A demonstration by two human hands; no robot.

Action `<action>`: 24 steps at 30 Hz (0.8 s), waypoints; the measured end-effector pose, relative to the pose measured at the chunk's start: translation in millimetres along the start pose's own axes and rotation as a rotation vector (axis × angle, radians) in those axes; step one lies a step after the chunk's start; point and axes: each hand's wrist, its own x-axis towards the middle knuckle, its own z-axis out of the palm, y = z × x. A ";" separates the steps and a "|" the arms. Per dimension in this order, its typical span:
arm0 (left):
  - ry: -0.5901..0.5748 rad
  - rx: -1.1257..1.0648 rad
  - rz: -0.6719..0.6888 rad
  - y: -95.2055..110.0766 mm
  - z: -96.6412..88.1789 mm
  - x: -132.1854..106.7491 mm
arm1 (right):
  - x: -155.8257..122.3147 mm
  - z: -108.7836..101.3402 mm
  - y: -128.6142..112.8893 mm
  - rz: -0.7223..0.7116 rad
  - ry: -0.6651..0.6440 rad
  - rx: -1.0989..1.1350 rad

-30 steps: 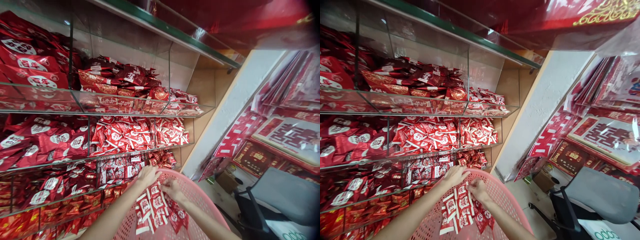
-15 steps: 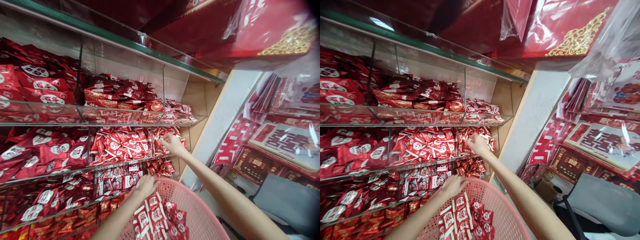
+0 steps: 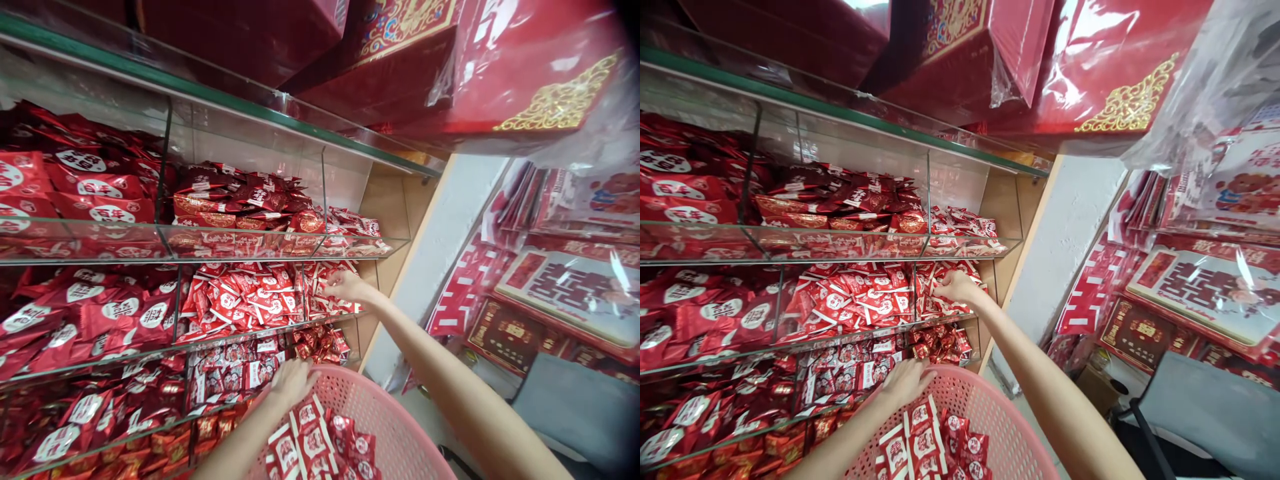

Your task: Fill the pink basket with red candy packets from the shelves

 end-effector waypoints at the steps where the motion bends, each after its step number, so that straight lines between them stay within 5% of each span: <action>1: -0.005 -0.007 -0.003 0.0 0.2 0.0 | -1.5 -6.1 1.4 0.002 0.022 -0.049; 4: -0.023 -0.022 -0.018 0.3 0.2 -0.1 | -5.6 -8.6 5.9 -0.002 0.215 -0.337; 8: -0.029 -0.021 -0.027 1.7 -1.1 -0.6 | -7.0 15.8 11.0 -0.022 0.360 -0.563; 13: -0.035 -0.013 -0.042 3.8 -4.9 -1.4 | -1.2 33.2 10.0 0.029 0.316 -0.597; 24: -0.020 -0.004 -0.014 0.6 1.0 1.5 | 3.8 23.8 8.5 0.065 0.237 -0.603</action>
